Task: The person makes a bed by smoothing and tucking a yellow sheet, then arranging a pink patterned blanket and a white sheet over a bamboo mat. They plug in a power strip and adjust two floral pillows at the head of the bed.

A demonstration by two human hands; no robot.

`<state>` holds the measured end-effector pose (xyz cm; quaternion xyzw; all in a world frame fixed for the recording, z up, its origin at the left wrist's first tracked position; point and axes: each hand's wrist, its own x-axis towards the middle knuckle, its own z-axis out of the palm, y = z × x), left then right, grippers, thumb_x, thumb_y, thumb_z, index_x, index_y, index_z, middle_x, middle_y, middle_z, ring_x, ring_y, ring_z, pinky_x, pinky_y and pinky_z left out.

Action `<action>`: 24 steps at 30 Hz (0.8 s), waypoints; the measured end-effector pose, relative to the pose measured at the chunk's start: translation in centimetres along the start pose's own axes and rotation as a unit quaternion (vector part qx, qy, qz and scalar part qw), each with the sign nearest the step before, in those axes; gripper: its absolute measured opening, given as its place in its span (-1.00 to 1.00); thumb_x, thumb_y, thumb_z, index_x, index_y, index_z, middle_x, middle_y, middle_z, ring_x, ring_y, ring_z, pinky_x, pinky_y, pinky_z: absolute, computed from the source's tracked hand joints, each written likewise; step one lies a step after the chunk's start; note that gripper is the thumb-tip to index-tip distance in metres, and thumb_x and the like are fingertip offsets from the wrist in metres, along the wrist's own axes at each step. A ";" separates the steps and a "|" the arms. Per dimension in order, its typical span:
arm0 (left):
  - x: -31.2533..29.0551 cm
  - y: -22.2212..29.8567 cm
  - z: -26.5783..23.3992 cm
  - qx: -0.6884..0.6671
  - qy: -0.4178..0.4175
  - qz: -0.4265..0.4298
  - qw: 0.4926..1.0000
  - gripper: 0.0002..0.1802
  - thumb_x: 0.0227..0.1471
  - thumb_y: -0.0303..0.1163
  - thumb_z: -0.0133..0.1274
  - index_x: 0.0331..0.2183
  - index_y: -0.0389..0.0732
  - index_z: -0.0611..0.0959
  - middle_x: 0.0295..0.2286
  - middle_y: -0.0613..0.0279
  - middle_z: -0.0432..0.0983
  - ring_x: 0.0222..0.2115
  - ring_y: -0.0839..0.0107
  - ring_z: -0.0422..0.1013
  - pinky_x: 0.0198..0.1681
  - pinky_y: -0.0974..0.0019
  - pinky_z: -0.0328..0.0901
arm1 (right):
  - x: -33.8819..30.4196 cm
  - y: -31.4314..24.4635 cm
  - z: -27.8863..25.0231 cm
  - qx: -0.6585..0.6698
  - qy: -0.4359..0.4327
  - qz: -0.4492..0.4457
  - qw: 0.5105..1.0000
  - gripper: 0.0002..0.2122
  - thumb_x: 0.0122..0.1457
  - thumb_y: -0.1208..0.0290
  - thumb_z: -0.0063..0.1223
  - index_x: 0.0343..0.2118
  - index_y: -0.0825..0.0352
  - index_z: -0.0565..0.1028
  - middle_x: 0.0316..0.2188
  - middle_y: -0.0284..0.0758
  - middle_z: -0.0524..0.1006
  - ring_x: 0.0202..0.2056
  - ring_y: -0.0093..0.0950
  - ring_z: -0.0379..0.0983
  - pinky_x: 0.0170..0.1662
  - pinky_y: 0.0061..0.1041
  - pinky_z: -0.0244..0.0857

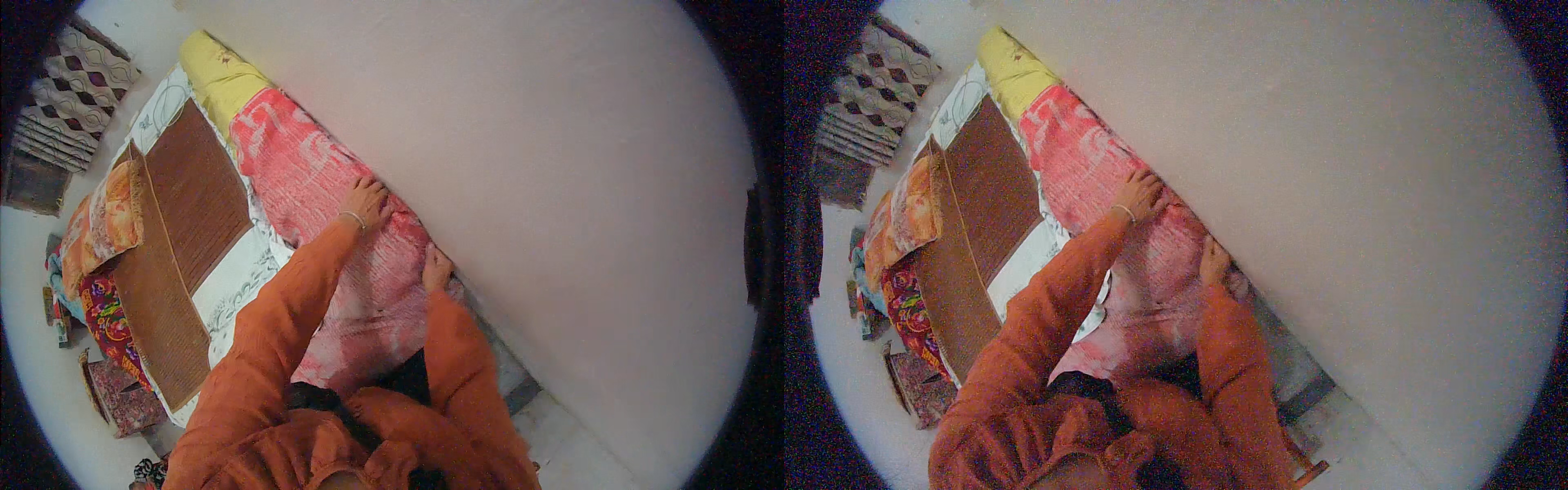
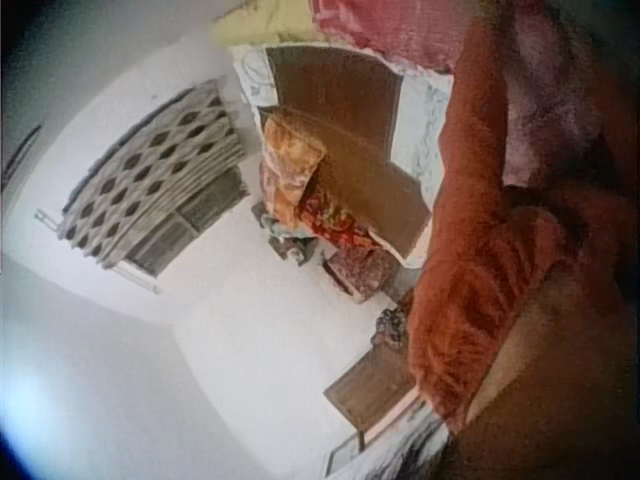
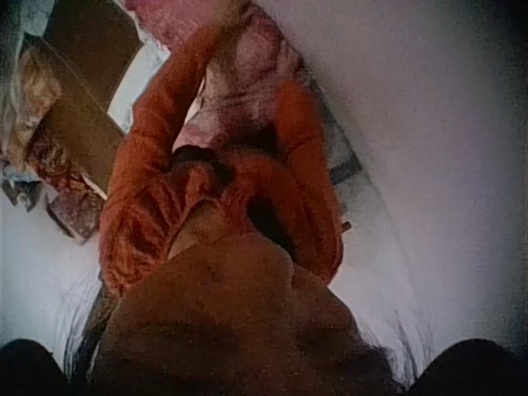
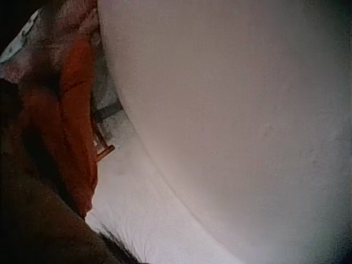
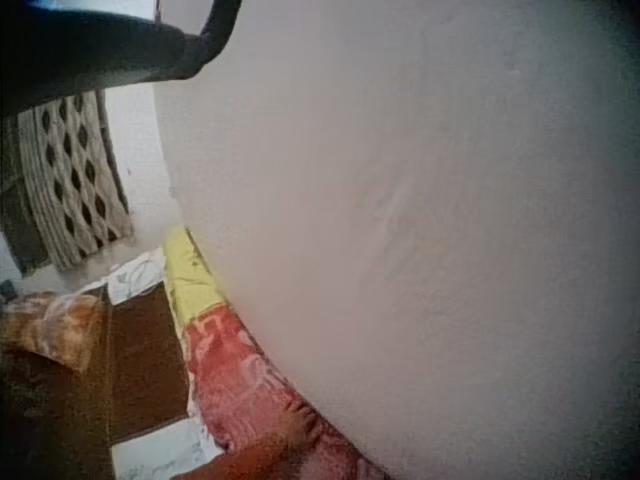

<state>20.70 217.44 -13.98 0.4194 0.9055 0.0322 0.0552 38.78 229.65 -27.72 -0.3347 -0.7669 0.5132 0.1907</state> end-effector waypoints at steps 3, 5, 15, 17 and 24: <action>-1.0 -0.4 0.1 0.027 0.047 0.029 0.998 -0.48 -0.09 -0.01 -0.14 -0.21 -0.22 0.50 -0.21 0.19 0.37 -0.05 0.28 0.14 0.06 0.13 -0.05 | -1.3 -2.3 -0.2 -0.111 0.056 0.042 0.991 -0.63 0.10 0.13 -0.12 -0.41 0.41 0.53 -0.50 -0.10 0.52 -0.42 -0.19 0.44 -0.28 -0.35 0.26; -1.6 0.3 0.0 0.076 0.051 0.035 0.995 -0.46 -0.10 -0.01 -0.12 -0.18 -0.22 0.47 -0.21 0.19 0.37 -0.05 0.28 0.14 0.07 0.10 -0.08 | -2.2 -2.6 0.1 -0.085 0.114 0.070 0.987 -0.63 0.09 0.14 -0.10 -0.42 0.44 0.52 -0.57 -0.11 0.50 -0.50 -0.18 0.42 -0.32 -0.33 0.27; -2.0 1.5 0.9 0.052 0.071 0.053 0.995 -0.48 -0.08 0.00 -0.11 -0.20 -0.22 0.45 -0.15 0.12 0.32 -0.03 0.21 0.13 0.04 0.06 -0.09 | -2.5 -4.3 0.6 0.050 0.077 0.071 0.993 -0.67 0.07 0.20 -0.02 -0.27 0.41 0.48 -0.31 -0.18 0.47 -0.21 -0.37 0.33 -0.11 -0.44 0.15; -1.7 1.3 0.5 0.036 0.034 0.051 0.997 -0.48 -0.11 0.00 -0.08 -0.20 -0.20 0.46 -0.19 0.16 0.33 -0.05 0.27 0.13 0.03 0.10 -0.07 | -2.1 -4.9 0.7 0.087 0.069 0.067 0.992 -0.72 0.05 0.26 0.01 -0.34 0.42 0.47 -0.37 -0.22 0.48 -0.27 -0.39 0.35 -0.13 -0.44 0.16; -2.5 1.4 0.4 -0.052 0.106 0.042 0.992 -0.49 -0.14 -0.03 -0.02 -0.17 -0.14 0.45 -0.24 0.18 0.33 -0.11 0.32 0.20 -0.05 0.15 -0.01 | -2.5 -2.4 0.5 0.063 0.097 0.032 0.993 -0.80 0.02 0.36 0.02 -0.35 0.39 0.46 -0.41 -0.24 0.48 -0.34 -0.41 0.37 -0.22 -0.45 0.21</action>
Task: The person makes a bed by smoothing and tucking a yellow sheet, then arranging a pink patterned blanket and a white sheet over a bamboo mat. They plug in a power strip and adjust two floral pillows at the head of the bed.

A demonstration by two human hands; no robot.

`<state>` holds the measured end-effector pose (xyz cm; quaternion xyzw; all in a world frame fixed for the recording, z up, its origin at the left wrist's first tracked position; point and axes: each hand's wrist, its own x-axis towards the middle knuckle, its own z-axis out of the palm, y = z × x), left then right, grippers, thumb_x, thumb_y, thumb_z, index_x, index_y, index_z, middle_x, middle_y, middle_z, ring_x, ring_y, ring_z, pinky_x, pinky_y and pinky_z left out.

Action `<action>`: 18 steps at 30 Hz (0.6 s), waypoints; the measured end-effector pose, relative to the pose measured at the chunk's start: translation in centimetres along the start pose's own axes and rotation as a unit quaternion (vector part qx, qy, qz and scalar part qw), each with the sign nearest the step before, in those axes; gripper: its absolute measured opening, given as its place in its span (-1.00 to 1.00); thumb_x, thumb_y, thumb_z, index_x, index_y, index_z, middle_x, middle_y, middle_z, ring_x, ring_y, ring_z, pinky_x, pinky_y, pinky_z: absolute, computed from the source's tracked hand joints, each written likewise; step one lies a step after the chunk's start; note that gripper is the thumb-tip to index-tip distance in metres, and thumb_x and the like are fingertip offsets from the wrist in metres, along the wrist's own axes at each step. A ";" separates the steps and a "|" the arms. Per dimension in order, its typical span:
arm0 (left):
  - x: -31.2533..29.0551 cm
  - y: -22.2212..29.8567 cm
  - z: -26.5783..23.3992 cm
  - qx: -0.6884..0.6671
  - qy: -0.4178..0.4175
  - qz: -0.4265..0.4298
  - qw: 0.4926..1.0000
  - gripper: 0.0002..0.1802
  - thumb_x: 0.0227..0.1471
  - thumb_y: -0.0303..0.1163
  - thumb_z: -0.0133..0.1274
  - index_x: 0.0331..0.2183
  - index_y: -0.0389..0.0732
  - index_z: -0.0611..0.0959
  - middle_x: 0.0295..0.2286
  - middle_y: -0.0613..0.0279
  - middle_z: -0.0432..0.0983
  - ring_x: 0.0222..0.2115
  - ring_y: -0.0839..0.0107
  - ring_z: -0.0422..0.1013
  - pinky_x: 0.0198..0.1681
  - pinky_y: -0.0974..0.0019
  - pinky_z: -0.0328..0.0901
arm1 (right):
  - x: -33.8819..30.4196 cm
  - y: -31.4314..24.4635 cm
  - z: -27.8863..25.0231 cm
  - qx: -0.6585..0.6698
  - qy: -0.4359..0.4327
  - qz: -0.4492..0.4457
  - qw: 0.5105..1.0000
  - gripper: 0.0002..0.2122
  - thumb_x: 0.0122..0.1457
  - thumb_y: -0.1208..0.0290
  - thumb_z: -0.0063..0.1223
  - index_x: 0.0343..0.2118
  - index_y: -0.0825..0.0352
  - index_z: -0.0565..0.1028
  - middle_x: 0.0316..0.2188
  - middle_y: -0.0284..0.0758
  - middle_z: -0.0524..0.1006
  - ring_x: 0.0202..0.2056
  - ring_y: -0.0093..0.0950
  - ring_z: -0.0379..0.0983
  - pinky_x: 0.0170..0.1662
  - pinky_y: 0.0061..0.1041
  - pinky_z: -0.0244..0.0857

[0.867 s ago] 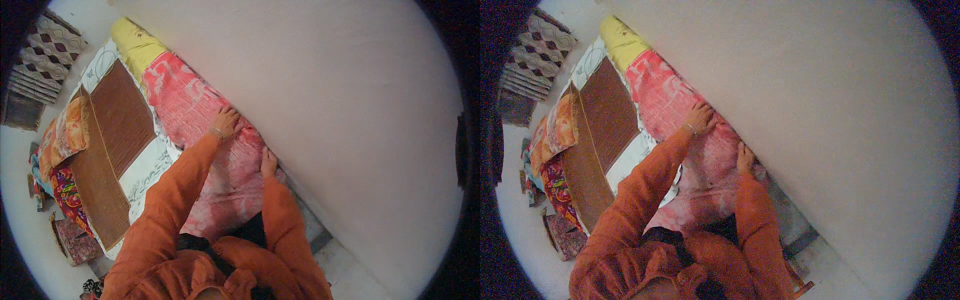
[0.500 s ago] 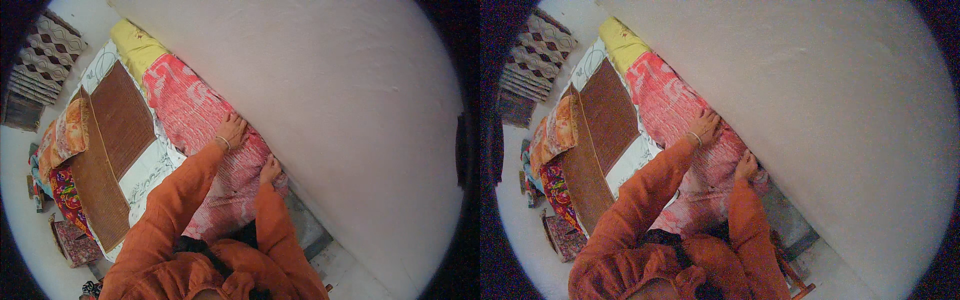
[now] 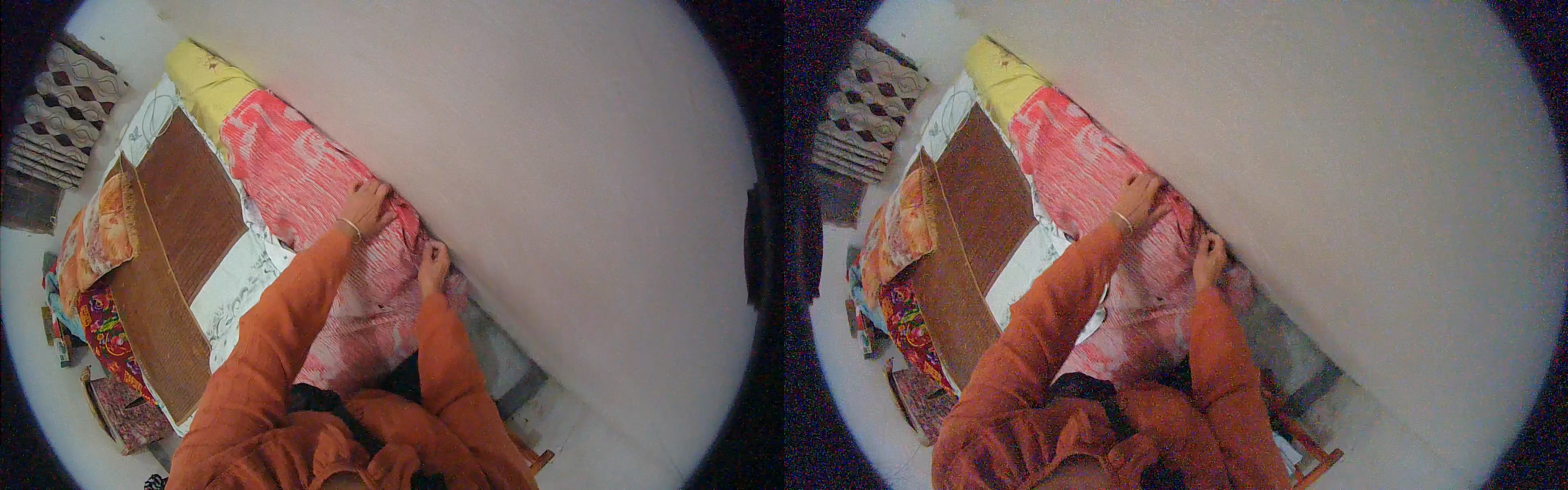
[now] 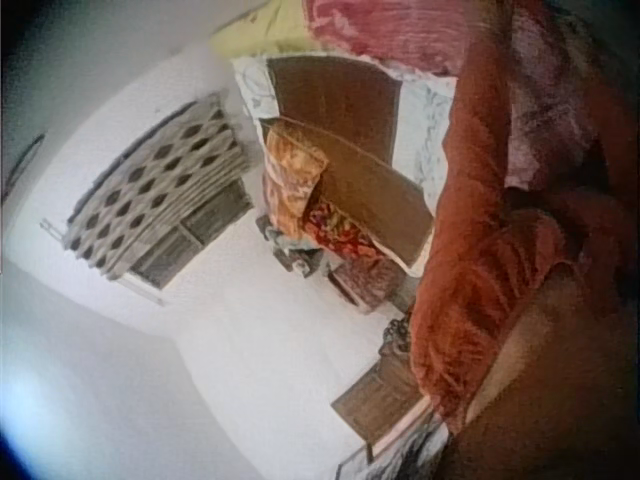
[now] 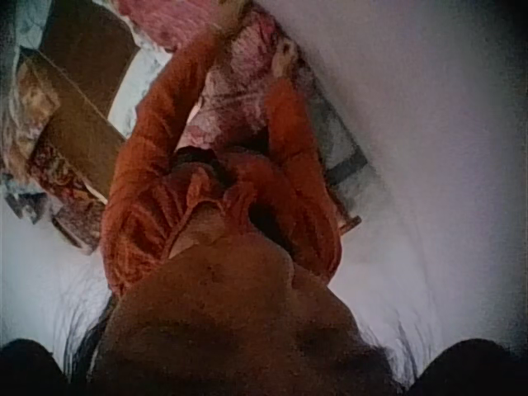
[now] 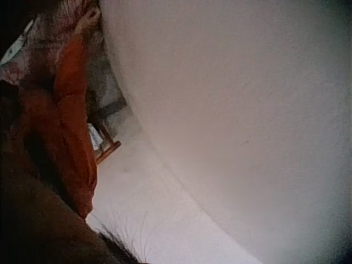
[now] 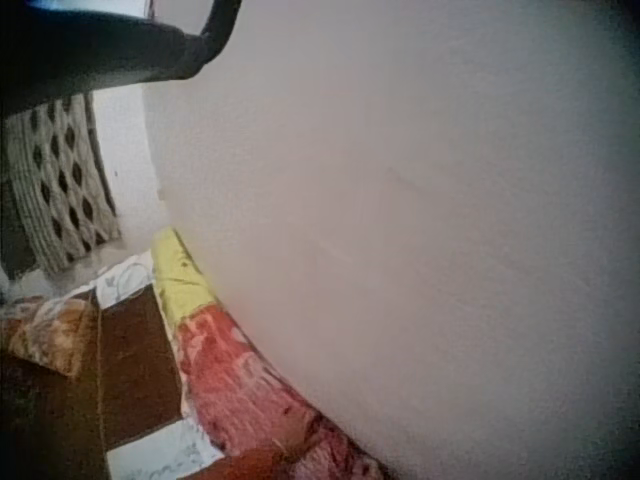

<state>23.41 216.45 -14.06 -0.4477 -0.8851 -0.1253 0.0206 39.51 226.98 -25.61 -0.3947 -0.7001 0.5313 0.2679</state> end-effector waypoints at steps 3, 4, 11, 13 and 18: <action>0.2 -0.6 -0.2 0.009 -0.001 0.057 0.998 -0.55 -0.14 -0.06 -0.02 -0.18 -0.08 0.48 -0.24 0.21 0.33 -0.12 0.32 0.22 -0.06 0.14 0.01 | 0.5 1.0 -0.1 -0.052 0.016 -0.095 0.994 -0.81 0.01 0.39 0.02 -0.34 0.37 0.46 -0.42 -0.23 0.48 -0.37 -0.38 0.38 -0.26 -0.45 0.23; 0.1 -0.8 0.0 0.007 -0.006 0.057 0.998 -0.56 -0.13 -0.05 -0.02 -0.19 -0.06 0.49 -0.23 0.21 0.33 -0.13 0.30 0.22 -0.06 0.13 0.02 | 0.6 0.6 0.1 -0.071 0.021 -0.136 0.988 -0.82 0.01 0.39 0.03 -0.34 0.37 0.47 -0.42 -0.22 0.48 -0.38 -0.37 0.38 -0.28 -0.45 0.24; 0.4 -0.4 -0.7 0.027 -0.045 0.050 0.997 -0.62 -0.14 -0.04 -0.02 -0.25 0.02 0.56 -0.24 0.24 0.33 -0.14 0.29 0.23 -0.10 0.10 0.04 | -0.6 -1.0 -0.3 -0.071 0.100 -0.051 0.991 -0.82 0.01 0.39 0.00 -0.42 0.42 0.43 -0.44 -0.16 0.44 -0.38 -0.23 0.38 -0.28 -0.41 0.24; 0.2 -0.6 -1.2 0.032 -0.052 0.044 0.997 -0.61 -0.14 -0.04 -0.04 -0.24 0.03 0.56 -0.25 0.25 0.33 -0.15 0.30 0.22 -0.11 0.10 0.04 | -1.8 -0.8 -1.3 -0.038 0.176 0.006 0.984 -0.82 0.02 0.39 -0.02 -0.44 0.44 0.41 -0.48 -0.14 0.43 -0.39 -0.20 0.37 -0.28 -0.40 0.24; 0.9 0.3 -0.4 0.071 -0.034 0.051 0.996 -0.56 -0.16 -0.01 -0.08 -0.23 0.00 0.56 -0.27 0.26 0.32 -0.16 0.34 0.19 -0.12 0.10 0.04 | 0.1 4.0 -2.2 -0.006 0.032 0.031 0.999 -0.76 0.07 0.31 -0.06 -0.43 0.45 0.40 -0.45 -0.20 0.46 -0.39 -0.36 0.39 -0.27 -0.40 0.24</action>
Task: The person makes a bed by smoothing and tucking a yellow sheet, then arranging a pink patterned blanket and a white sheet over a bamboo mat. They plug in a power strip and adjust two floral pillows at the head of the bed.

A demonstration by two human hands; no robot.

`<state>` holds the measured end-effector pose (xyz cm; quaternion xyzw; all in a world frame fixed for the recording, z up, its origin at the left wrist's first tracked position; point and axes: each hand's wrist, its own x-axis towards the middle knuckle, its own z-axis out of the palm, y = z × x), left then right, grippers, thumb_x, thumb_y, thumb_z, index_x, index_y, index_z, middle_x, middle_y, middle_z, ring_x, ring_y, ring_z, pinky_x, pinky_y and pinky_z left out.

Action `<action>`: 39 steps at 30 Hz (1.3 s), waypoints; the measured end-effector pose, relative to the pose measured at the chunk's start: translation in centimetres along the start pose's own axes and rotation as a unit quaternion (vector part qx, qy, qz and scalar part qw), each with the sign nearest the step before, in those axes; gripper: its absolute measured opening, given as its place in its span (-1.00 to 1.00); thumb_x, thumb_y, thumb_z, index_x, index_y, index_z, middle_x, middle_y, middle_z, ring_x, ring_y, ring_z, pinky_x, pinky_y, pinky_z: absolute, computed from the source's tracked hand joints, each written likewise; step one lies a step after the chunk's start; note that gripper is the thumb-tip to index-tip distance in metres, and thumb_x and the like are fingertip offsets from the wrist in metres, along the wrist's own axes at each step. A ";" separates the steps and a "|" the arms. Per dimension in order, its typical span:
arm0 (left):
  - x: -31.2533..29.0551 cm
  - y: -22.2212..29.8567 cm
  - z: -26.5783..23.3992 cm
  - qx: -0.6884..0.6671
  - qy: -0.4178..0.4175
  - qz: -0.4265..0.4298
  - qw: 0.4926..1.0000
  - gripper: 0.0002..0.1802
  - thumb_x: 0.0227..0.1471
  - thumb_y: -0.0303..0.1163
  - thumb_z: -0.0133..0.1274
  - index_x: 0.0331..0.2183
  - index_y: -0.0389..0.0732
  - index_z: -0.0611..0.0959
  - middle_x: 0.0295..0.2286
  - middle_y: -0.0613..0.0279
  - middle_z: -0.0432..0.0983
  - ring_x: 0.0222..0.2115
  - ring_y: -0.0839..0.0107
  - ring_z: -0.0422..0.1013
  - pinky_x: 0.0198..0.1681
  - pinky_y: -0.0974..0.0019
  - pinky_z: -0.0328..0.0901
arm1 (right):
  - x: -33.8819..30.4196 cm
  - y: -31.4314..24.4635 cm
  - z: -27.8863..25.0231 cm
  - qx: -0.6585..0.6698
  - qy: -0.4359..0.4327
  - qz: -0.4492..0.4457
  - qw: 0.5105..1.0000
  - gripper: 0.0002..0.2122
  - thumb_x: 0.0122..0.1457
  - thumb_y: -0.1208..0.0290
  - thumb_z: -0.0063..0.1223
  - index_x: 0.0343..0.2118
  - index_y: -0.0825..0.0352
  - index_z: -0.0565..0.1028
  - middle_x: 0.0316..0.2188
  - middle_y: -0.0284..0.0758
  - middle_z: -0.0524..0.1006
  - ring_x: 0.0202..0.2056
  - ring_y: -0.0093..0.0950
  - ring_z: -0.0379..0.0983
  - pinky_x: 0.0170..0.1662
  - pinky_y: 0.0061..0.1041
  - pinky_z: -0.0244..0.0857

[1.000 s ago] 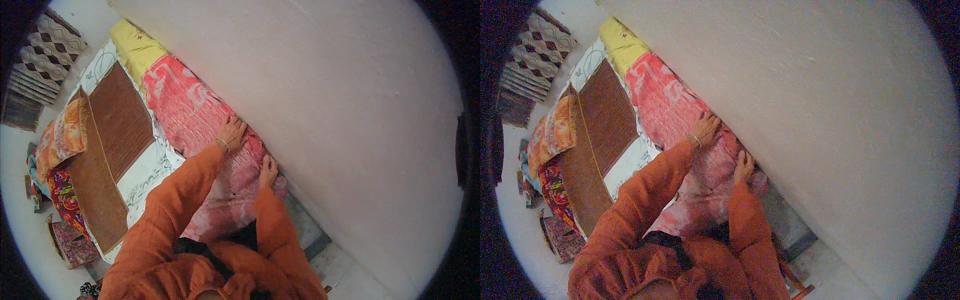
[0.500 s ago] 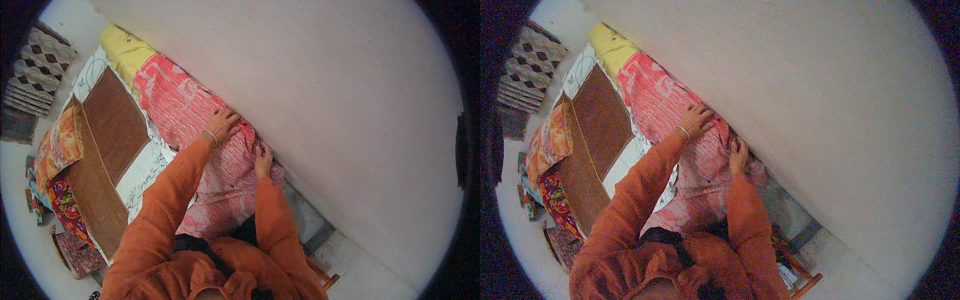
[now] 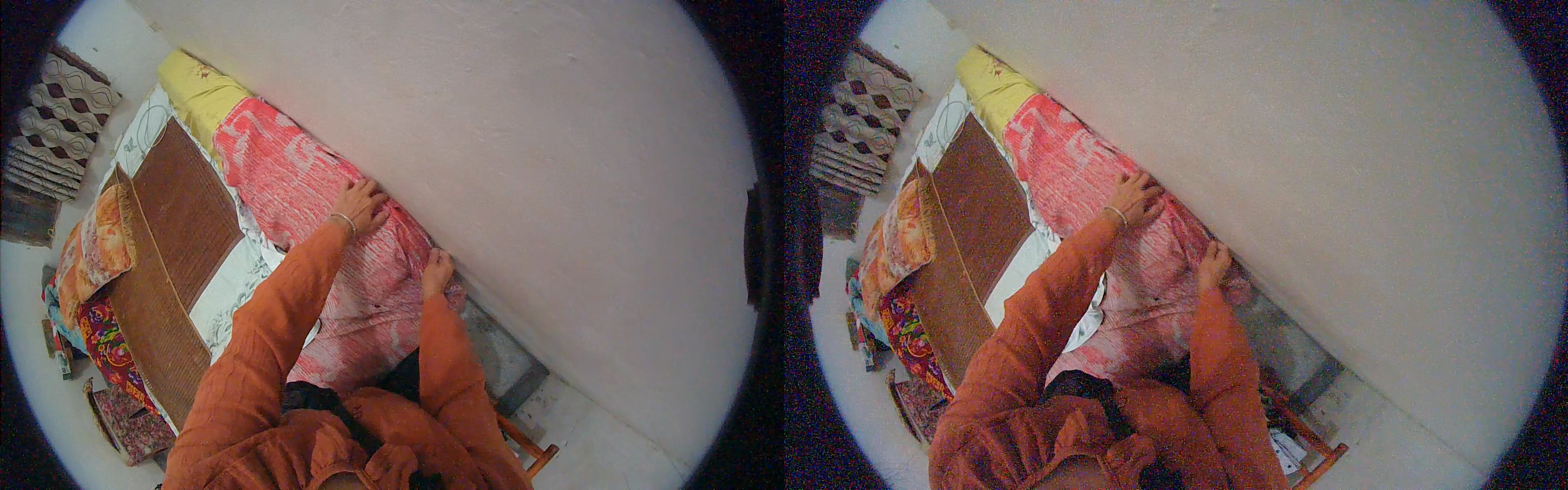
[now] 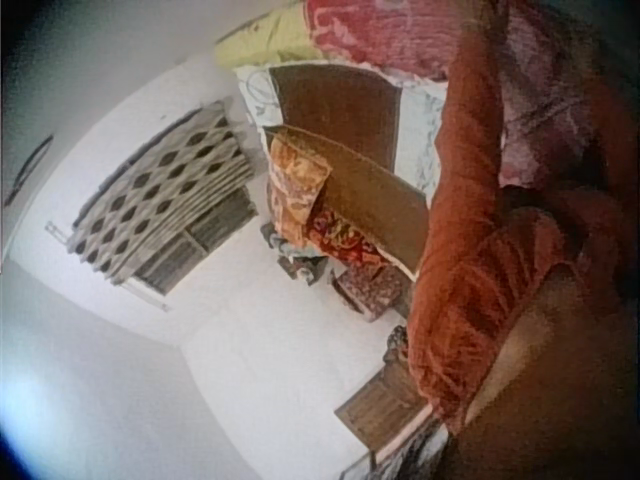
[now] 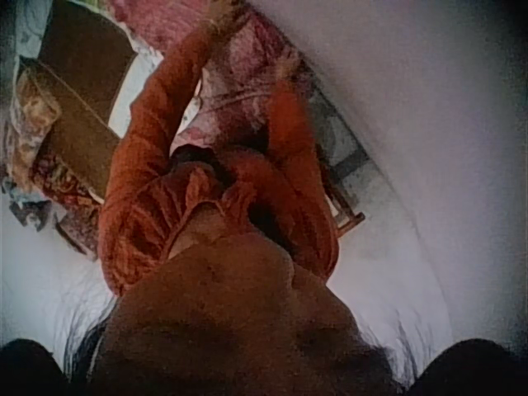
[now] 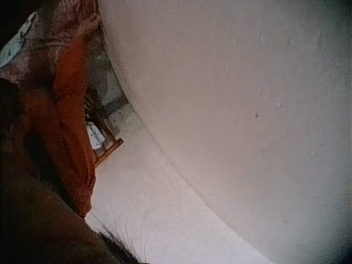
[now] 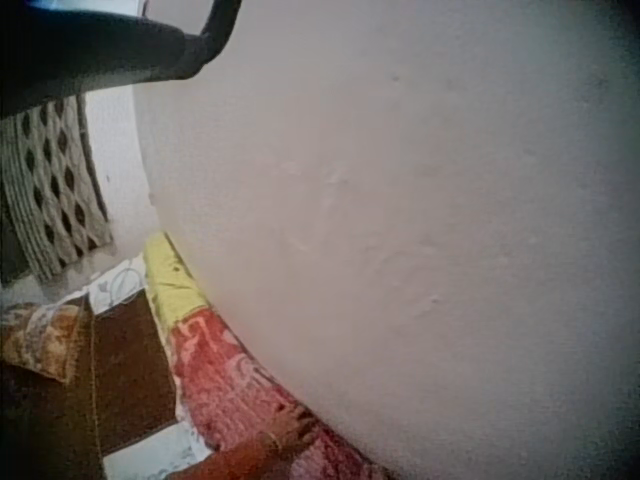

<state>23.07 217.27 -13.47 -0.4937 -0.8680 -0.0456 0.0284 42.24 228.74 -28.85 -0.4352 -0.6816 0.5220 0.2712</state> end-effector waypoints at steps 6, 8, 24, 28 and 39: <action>-0.3 -0.4 -0.3 0.011 -0.032 -0.003 0.999 -0.57 -0.16 -0.01 -0.09 -0.27 -0.02 0.58 -0.27 0.25 0.31 -0.16 0.35 0.20 -0.14 0.11 0.04 | 0.7 -0.5 0.6 0.054 -0.114 0.189 0.974 -0.74 0.03 0.29 -0.06 -0.41 0.43 0.48 -0.32 -0.11 0.48 -0.27 -0.28 0.39 -0.17 -0.36 0.22; -0.2 0.1 0.0 0.000 -0.021 -0.005 1.000 -0.55 -0.16 -0.01 -0.09 -0.26 -0.06 0.57 -0.26 0.24 0.32 -0.16 0.35 0.20 -0.14 0.13 0.05 | 1.8 0.8 0.5 -0.176 -0.146 0.121 0.966 -0.71 0.05 0.28 -0.13 -0.30 0.42 0.46 -0.26 -0.15 0.47 -0.23 -0.27 0.38 -0.12 -0.37 0.20; 0.2 0.3 0.9 -0.002 -0.014 -0.004 1.000 -0.49 -0.16 0.00 -0.09 -0.23 -0.16 0.50 -0.21 0.23 0.37 -0.06 0.31 0.16 -0.10 0.15 0.06 | 0.7 9.0 -2.1 -0.266 -0.065 -0.012 0.962 -0.70 0.04 0.30 -0.13 -0.22 0.37 0.42 -0.18 -0.10 0.42 -0.08 -0.17 0.28 -0.04 -0.29 0.13; -1.1 0.1 0.7 0.000 -0.033 -0.034 0.999 -0.50 -0.14 -0.01 -0.11 -0.23 -0.16 0.49 -0.18 0.21 0.36 -0.05 0.27 0.15 -0.08 0.07 0.04 | 0.0 5.6 -4.5 -0.341 -0.125 -0.037 0.931 -0.76 0.03 0.39 -0.13 -0.24 0.36 0.42 -0.22 -0.09 0.42 -0.11 -0.15 0.29 -0.09 -0.29 0.16; -0.4 0.7 0.6 0.026 -0.032 -0.022 0.999 -0.51 -0.12 -0.02 -0.14 -0.22 -0.16 0.47 -0.18 0.22 0.36 -0.05 0.28 0.14 -0.10 0.07 0.03 | -0.4 7.5 -3.2 -0.258 -0.017 -0.130 0.957 -0.72 -0.09 0.45 -0.02 -0.23 0.31 0.44 -0.24 -0.10 0.44 -0.21 -0.08 0.34 -0.16 -0.27 0.22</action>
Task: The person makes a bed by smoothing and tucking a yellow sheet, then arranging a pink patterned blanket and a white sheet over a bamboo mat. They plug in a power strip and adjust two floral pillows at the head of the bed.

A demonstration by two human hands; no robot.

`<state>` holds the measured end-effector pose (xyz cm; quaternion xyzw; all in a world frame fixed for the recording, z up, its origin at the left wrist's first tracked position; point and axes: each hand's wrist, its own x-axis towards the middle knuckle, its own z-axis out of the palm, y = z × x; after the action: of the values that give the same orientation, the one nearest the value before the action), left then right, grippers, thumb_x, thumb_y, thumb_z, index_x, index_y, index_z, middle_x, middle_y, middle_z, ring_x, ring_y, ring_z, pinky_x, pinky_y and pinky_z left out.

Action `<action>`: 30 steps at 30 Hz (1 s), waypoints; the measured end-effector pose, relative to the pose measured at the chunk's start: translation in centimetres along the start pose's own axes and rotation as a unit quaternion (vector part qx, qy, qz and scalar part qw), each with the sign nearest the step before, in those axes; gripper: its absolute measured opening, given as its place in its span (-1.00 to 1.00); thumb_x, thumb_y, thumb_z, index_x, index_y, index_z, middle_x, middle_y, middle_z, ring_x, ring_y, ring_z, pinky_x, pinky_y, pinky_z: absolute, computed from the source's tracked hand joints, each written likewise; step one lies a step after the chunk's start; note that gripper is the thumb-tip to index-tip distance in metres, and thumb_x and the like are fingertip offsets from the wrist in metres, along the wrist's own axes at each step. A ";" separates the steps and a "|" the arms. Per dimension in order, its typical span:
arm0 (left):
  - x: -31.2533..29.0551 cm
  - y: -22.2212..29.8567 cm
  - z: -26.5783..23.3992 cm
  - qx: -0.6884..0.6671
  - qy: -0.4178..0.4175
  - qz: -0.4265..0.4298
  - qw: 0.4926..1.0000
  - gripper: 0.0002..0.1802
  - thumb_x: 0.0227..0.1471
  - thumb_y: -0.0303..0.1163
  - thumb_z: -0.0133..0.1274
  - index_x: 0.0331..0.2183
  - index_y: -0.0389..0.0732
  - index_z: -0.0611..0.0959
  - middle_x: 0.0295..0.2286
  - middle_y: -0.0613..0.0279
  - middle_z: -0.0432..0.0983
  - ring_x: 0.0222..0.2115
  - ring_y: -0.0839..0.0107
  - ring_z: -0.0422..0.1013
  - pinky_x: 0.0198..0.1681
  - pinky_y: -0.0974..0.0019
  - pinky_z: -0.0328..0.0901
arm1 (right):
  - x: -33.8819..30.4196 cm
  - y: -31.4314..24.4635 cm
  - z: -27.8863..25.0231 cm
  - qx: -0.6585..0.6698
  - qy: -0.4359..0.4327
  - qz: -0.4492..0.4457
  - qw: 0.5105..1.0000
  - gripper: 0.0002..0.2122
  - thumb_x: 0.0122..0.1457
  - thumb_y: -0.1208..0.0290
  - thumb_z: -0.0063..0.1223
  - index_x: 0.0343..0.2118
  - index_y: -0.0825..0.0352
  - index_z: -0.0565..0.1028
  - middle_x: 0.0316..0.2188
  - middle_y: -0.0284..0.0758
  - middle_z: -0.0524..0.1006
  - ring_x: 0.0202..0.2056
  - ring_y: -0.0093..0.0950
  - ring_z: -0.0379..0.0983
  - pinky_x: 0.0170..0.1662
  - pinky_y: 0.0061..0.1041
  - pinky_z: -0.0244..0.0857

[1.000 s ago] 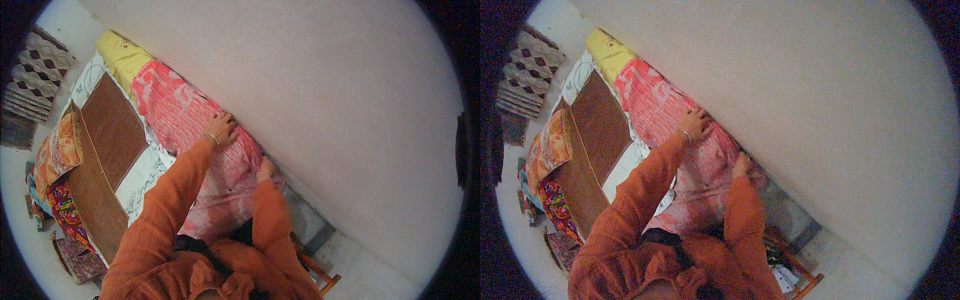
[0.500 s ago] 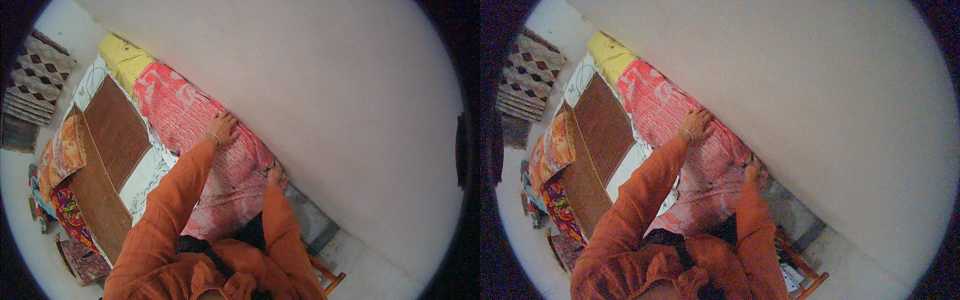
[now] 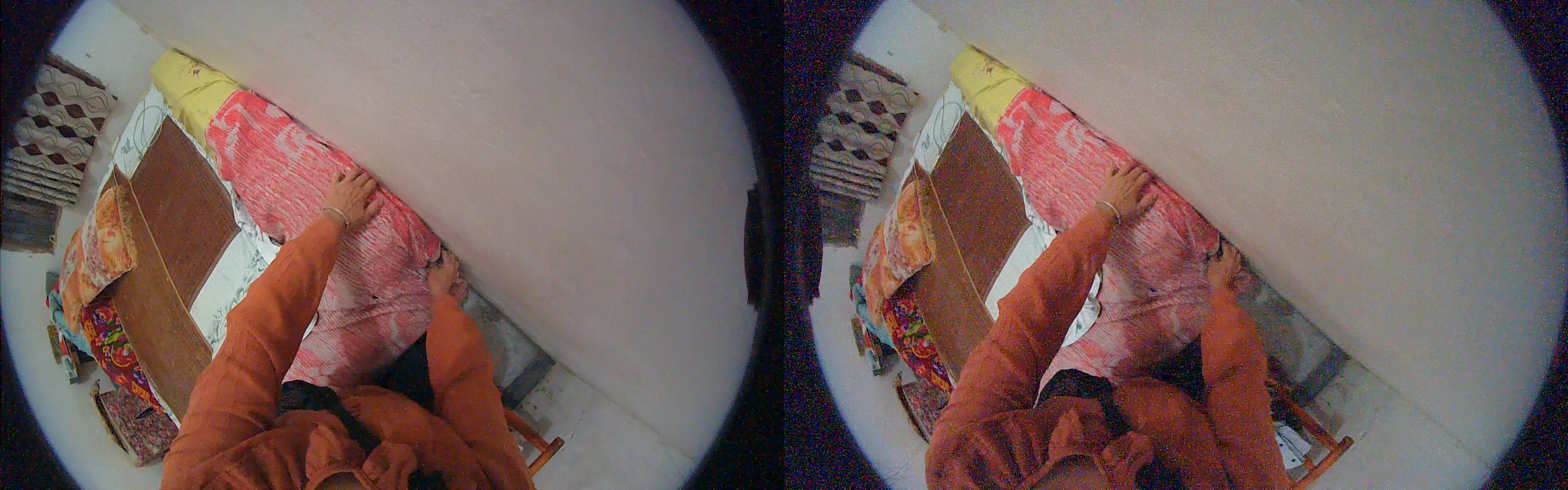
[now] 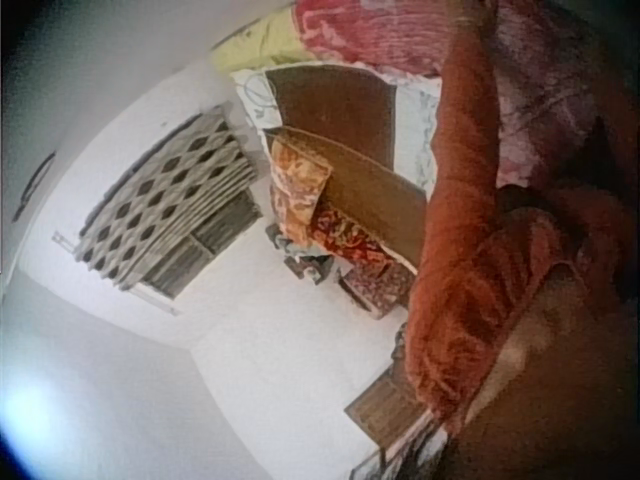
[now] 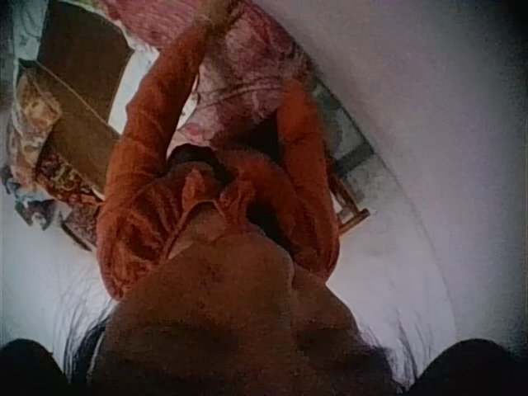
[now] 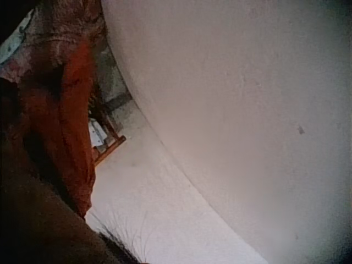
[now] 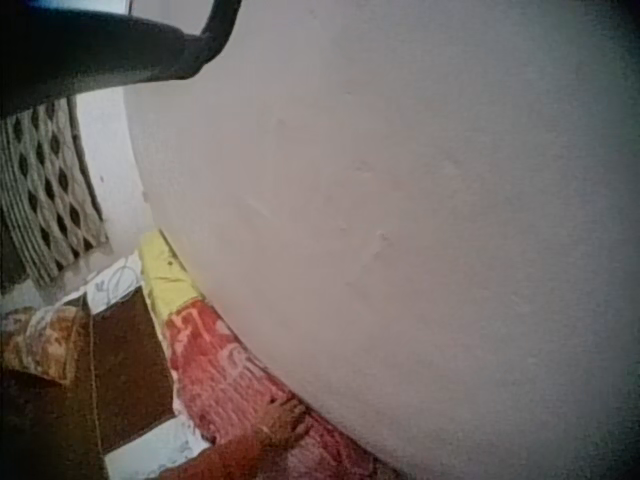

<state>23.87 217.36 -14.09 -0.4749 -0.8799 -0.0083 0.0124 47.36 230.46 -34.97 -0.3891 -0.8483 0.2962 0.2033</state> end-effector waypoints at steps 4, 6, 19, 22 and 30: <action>-0.3 -0.4 0.2 0.004 0.003 -0.008 1.000 -0.49 -0.11 0.00 -0.15 -0.18 -0.14 0.46 -0.15 0.22 0.34 -0.02 0.28 0.12 -0.06 0.06 0.02 | 0.4 -0.1 1.1 -0.017 0.010 0.058 0.998 -0.71 -0.09 0.38 -0.02 -0.25 0.33 0.45 -0.27 -0.07 0.45 -0.23 -0.06 0.36 -0.18 -0.25 0.24; -0.3 -0.4 0.2 0.005 -0.026 -0.019 0.999 -0.46 -0.09 0.04 -0.15 -0.15 -0.12 0.46 -0.13 0.22 0.33 0.01 0.25 0.10 0.00 0.01 0.01 | 0.7 -0.1 1.0 -0.004 0.008 0.134 0.991 -0.71 -0.06 0.35 -0.04 -0.27 0.36 0.46 -0.31 -0.05 0.46 -0.26 -0.07 0.38 -0.20 -0.24 0.26; -1.1 -0.5 -0.9 0.007 -0.007 -0.021 1.000 -0.50 -0.13 -0.02 -0.11 -0.18 -0.13 0.46 -0.15 0.23 0.34 -0.03 0.30 0.14 -0.10 0.11 0.06 | 1.5 -17.3 -5.7 0.154 -0.042 -0.215 0.964 -0.64 0.09 0.37 -0.19 -0.06 0.44 0.27 -0.06 -0.05 0.28 -0.03 -0.18 0.20 0.02 -0.30 0.04; 0.0 -0.3 -0.7 0.007 -0.033 -0.011 0.999 -0.51 -0.15 -0.07 -0.09 -0.18 -0.14 0.44 -0.16 0.25 0.33 -0.05 0.31 0.15 -0.10 0.14 0.06 | 6.4 -20.7 -3.8 0.216 -0.098 -0.236 0.943 -0.62 0.15 0.30 -0.27 -0.04 0.45 0.24 -0.05 -0.02 0.29 -0.02 -0.10 0.18 0.05 -0.25 0.00; -2.8 -2.3 1.7 -0.243 0.130 -0.011 0.961 -0.51 -0.20 -0.21 -0.02 -0.16 -0.18 0.38 -0.16 0.17 0.30 -0.01 0.32 0.09 -0.01 0.03 -0.05 | 8.3 -24.9 -3.2 0.265 -0.256 -0.164 0.915 -0.52 0.16 0.20 -0.32 0.02 0.51 0.14 -0.02 0.07 0.23 0.02 -0.04 0.14 0.08 -0.28 0.00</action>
<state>23.42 213.80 -15.93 -0.4490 -0.8473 -0.2835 0.0111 30.68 225.01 -15.19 -0.0871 -0.8137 0.5620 0.1202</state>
